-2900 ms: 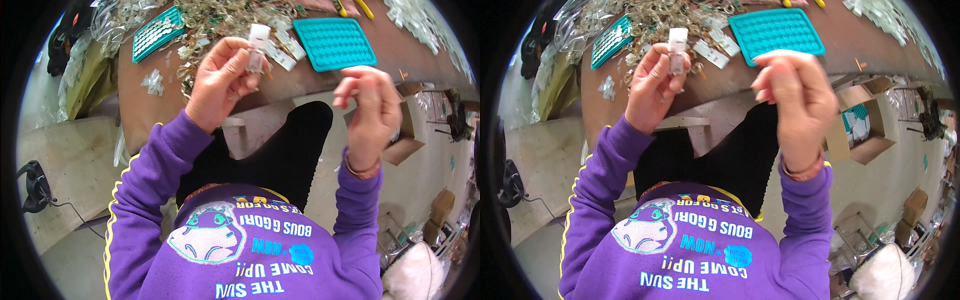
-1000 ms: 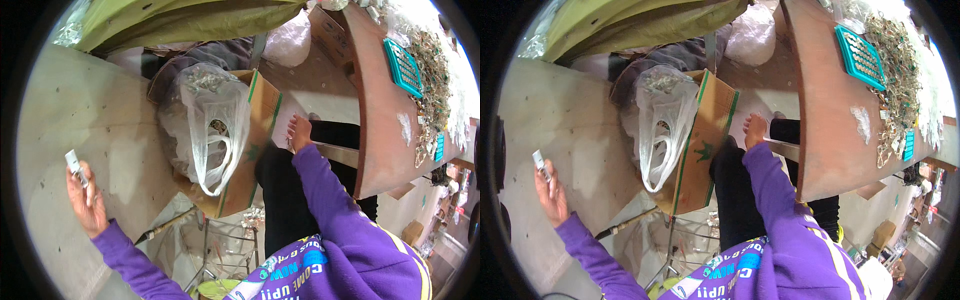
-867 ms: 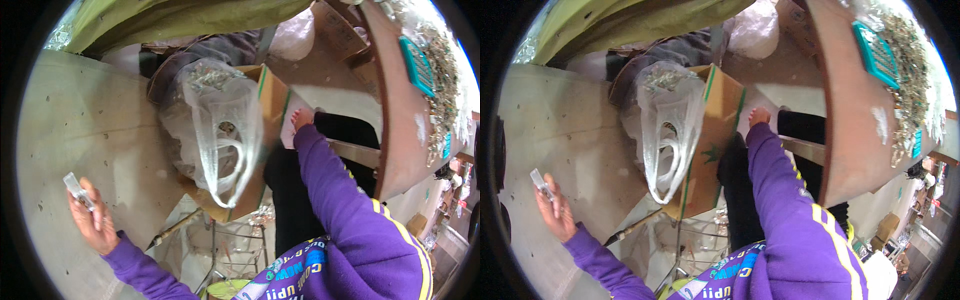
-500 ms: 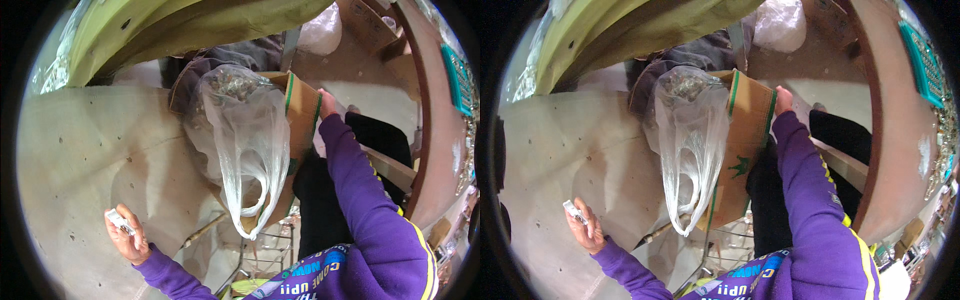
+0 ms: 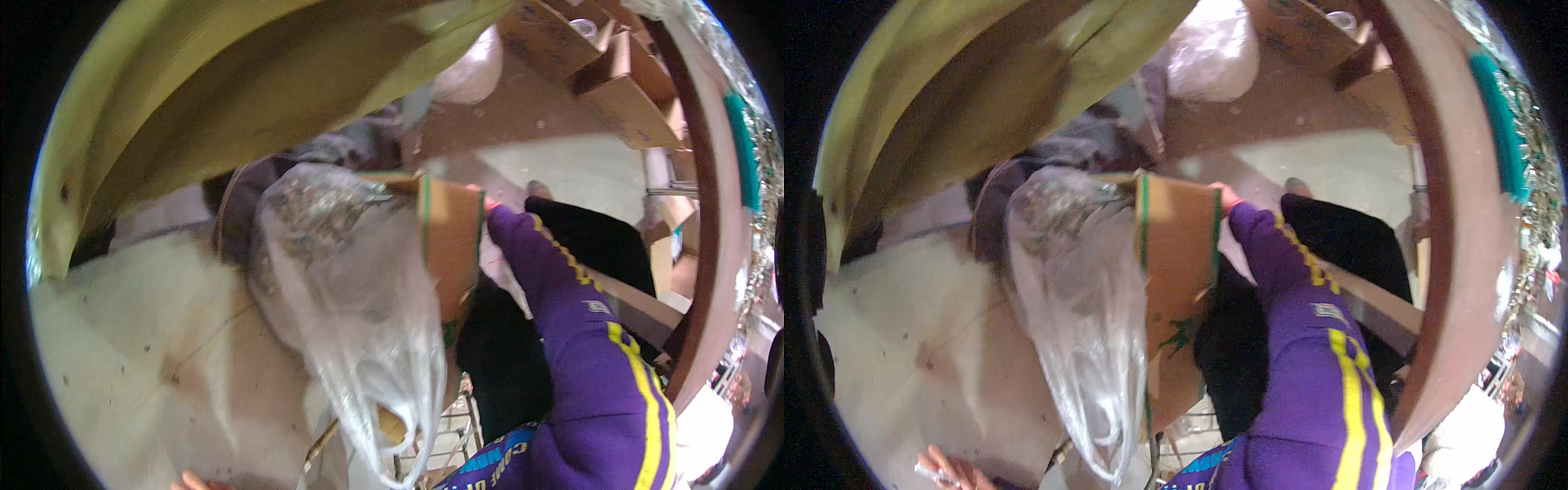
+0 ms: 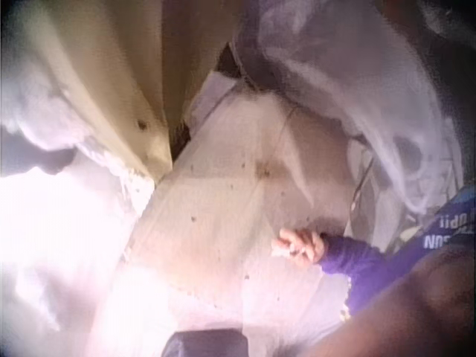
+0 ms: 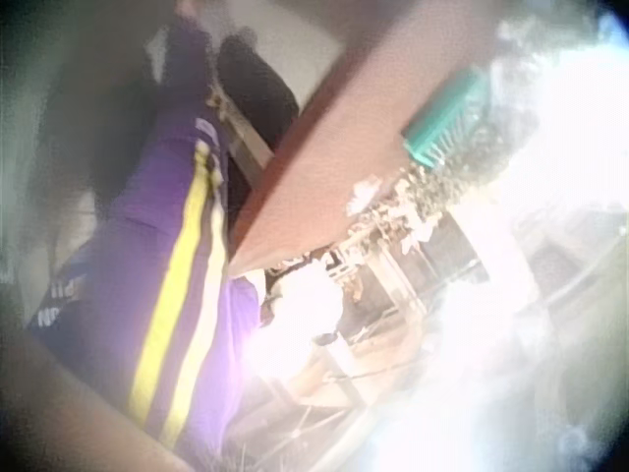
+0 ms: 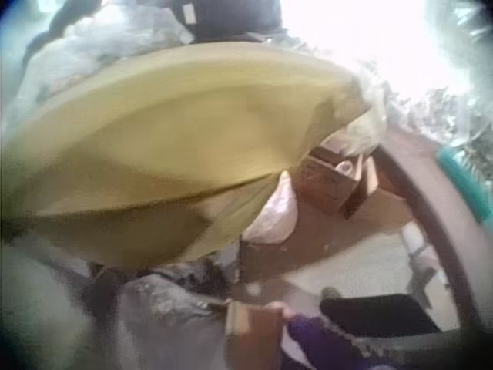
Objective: The person assembles small electronic components by hand, inserting cylindrical parts into white plastic housings and placing them into a teal tray. They repeatedly pick up housings and parts from a cluttered table, insert the parts, and set the assembled units aside.
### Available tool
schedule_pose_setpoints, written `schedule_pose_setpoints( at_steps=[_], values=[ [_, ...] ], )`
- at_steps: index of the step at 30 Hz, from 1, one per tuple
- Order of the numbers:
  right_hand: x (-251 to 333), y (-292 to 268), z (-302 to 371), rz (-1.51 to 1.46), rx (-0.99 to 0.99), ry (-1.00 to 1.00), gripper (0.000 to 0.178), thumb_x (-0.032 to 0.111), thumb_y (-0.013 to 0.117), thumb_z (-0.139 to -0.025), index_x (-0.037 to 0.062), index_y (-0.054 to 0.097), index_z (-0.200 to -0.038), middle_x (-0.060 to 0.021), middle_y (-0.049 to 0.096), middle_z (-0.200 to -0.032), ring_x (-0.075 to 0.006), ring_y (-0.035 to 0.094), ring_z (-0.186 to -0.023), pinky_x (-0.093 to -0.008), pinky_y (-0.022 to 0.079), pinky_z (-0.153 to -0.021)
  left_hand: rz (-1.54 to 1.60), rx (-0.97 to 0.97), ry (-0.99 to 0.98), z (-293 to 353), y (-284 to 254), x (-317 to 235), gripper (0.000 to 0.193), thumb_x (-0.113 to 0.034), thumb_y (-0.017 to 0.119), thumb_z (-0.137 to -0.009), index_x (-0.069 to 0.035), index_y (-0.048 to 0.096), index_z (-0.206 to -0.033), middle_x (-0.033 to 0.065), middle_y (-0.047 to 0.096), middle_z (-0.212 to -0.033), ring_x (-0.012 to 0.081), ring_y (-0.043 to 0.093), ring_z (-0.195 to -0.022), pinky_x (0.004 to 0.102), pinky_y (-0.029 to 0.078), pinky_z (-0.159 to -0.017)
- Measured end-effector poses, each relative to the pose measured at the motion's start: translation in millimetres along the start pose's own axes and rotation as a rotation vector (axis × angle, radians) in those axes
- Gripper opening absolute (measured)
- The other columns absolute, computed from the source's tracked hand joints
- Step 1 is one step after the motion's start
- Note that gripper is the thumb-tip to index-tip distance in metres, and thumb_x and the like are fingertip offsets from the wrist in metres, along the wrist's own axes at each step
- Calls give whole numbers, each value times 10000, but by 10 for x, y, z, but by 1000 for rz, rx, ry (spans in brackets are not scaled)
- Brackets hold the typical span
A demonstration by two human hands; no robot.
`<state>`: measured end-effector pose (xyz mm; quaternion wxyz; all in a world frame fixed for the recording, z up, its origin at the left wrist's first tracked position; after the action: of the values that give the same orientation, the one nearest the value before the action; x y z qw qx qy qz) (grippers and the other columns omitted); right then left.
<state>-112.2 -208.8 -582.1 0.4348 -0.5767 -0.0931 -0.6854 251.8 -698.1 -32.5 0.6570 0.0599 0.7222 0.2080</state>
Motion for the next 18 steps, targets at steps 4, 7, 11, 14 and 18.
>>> schedule_pose_setpoints(
  at_steps=[4,7,11,14,18],
  values=[
    [-680,390,-171,293,-27,640,389,379,612,-845,46,710,-1021,-212,679,-1056,-392,638,-1043,-450,527,-842,160,17,-13,121,-212,16,330,-264,531,-958,-101,374,-1200,128,285,-1164,180,502,-831,411,467,-643],
    [-625,401,-95,351,89,672,378,367,614,-841,49,710,-1022,-215,677,-1060,-392,638,-1044,-452,526,-852,126,-106,45,84,-82,104,278,-278,495,-977,-89,387,-1151,136,328,-1104,167,489,-735,373,449,-568],
    [-304,302,13,375,188,663,364,352,617,-835,53,710,-1023,-218,674,-1064,-390,639,-1045,-455,524,-866,113,-190,71,-96,128,167,242,-296,447,-1002,-73,404,-1087,148,384,-1024,150,472,-608,323,425,-469],
    [-143,246,-23,392,244,638,355,340,619,-831,56,710,-1024,-221,672,-1068,-390,639,-1047,-458,522,-876,109,-237,84,-124,237,118,250,-310,411,-1020,-61,417,-1038,156,427,-963,137,459,-512,285,406,-394],
    [-109,195,-254,435,297,579,342,325,622,-825,60,709,-1025,-224,669,-1073,-389,640,-1048,-461,520,-890,113,-317,117,-71,367,83,301,-329,363,-1045,-45,434,-974,168,483,-883,119,442,-384,234,382,-295]
  ],
)
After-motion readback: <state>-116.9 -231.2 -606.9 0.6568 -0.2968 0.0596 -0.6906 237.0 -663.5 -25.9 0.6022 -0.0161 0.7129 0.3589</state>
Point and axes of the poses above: each hand's wrist, its own z-axis away from the middle knuckle, its own y-axis out of the palm, x = y × z, the point moved 2 cm from there along -z, towards the middle knuckle
